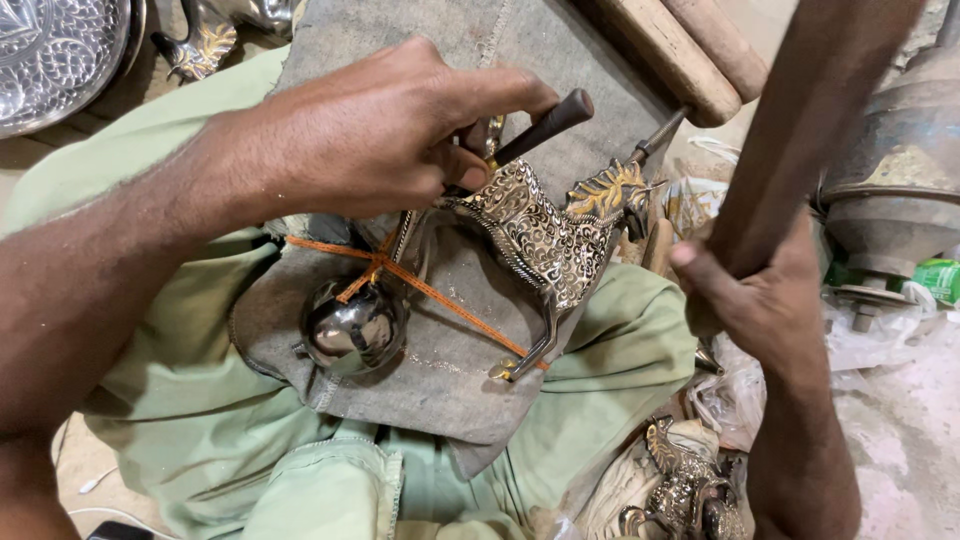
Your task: The person uses a hammer and chisel to emboss and refine details on a metal horse figurine. They repeatedly reposition the chisel and strike it to shape the surface, occasionally rotating the figurine to access different areas.
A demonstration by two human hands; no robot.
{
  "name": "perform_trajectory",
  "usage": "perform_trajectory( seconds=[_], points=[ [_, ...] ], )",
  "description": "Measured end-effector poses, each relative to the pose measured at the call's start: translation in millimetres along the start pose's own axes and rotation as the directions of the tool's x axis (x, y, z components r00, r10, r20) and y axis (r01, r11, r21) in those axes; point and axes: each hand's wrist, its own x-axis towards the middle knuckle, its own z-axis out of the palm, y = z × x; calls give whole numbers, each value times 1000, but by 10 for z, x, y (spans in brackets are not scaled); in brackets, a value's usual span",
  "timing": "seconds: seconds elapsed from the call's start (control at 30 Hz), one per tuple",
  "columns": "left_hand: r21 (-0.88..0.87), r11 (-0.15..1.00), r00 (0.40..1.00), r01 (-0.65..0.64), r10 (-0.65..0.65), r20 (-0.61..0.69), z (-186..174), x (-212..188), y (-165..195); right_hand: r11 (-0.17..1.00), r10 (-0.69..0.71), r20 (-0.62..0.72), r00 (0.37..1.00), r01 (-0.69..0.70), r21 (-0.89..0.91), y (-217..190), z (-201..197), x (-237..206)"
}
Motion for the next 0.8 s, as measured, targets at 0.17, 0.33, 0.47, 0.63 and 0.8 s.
perform_trajectory(
  seconds=[0.17,0.33,0.47,0.63,0.8],
  points=[
    [-45,996,996,-71,69,-59,20,-1,-23,998,-21,11,1000,21,-58,-20,2,10],
    [-37,998,997,-49,47,-57,7,-9,-2,979,-202,-66,977,200,-43,-38,-22,30],
    [13,995,994,100,-101,42,-10,-15,22,996,-6,3,1000,5,91,-66,-25,40],
    [-25,999,997,-39,37,-66,-11,-30,18,997,-67,33,997,66,38,-38,-3,55],
    [-45,998,999,42,-42,-10,-40,-40,15,993,-114,7,993,114,40,16,-6,57]
  ],
)
